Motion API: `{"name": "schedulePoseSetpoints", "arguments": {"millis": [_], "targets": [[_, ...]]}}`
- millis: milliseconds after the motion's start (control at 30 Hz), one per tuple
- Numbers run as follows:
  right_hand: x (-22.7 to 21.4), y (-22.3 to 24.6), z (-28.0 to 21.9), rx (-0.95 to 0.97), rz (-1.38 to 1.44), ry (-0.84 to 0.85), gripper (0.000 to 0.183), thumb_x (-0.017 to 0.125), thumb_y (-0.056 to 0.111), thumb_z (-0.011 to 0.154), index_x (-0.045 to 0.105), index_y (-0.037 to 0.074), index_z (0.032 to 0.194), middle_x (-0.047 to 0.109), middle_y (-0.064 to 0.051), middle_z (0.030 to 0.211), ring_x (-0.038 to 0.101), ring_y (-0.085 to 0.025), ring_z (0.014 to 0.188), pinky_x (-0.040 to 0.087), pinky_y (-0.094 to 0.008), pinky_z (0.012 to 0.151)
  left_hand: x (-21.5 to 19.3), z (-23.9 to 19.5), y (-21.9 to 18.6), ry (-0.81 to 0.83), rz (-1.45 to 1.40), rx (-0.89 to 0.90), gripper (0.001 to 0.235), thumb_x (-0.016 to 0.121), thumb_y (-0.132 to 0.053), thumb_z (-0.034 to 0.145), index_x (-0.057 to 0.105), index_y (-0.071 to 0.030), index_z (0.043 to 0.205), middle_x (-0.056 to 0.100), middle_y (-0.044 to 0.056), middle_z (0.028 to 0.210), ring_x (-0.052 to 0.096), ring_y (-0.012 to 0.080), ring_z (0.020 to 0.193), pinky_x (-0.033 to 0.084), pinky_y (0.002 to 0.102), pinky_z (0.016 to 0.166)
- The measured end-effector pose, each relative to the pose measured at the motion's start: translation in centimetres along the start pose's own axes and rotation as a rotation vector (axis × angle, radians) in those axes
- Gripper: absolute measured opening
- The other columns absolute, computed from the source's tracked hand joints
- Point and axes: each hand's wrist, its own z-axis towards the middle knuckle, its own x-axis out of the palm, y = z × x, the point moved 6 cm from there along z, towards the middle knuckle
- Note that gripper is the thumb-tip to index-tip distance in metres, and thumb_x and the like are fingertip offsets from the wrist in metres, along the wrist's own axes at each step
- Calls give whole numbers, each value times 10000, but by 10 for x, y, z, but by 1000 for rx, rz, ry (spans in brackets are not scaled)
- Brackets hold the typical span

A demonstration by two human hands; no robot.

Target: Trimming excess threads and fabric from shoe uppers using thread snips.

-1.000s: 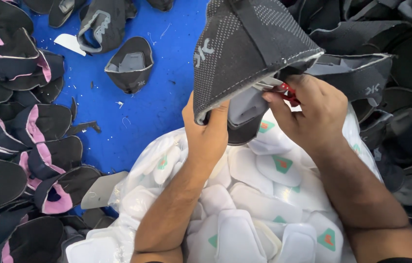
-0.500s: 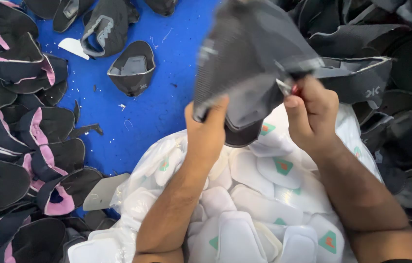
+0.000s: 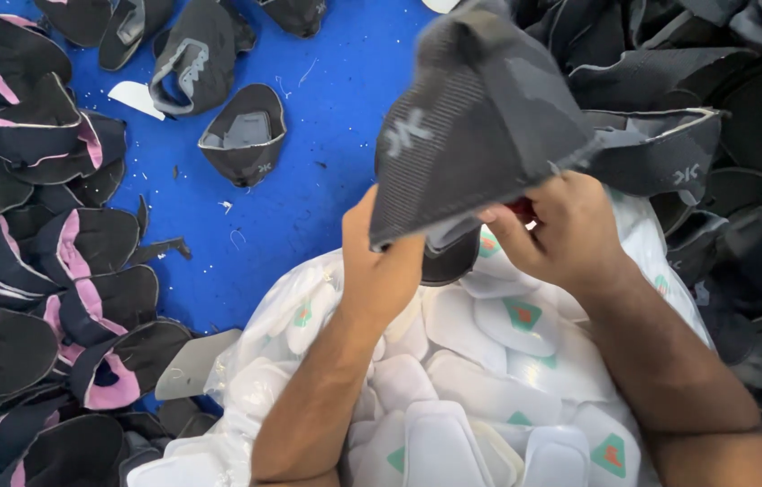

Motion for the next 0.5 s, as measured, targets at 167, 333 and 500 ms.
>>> {"name": "schedulePoseSetpoints", "arguments": {"millis": [167, 333, 500], "targets": [[5, -9, -10, -159, -65, -42, 154, 711, 171, 994, 690, 21, 1024, 653, -110, 815, 635, -245, 629, 477, -319, 588, 0, 1, 4, 1, -56, -71, 165, 618, -54, 1035, 665, 34, 1167, 690, -7, 1030, 578, 45, 943, 502, 227, 827], [9, -52, -25, 151, 131, -98, 254, 660, 207, 1094, 628, 35, 909, 556, -66, 641, 533, -197, 585, 432, -298, 553, -12, 3, 23, -214, -187, -214, 214, 670, -166, 1017, 699, 23, 1113, 711, 6, 1029, 617, 80, 928, 507, 247, 830], [13, -32, -14, -76, 8, -82, 405, 629, 319, 1133, 625, -8, 894, 565, -96, 730, 548, -157, 647, 434, -295, 634, -13, 0, 35, -131, -123, -234, 281, 677, -220, 1094, 705, 38, 1204, 669, 60, 1087, 571, 123, 991, 483, 289, 876]]}}
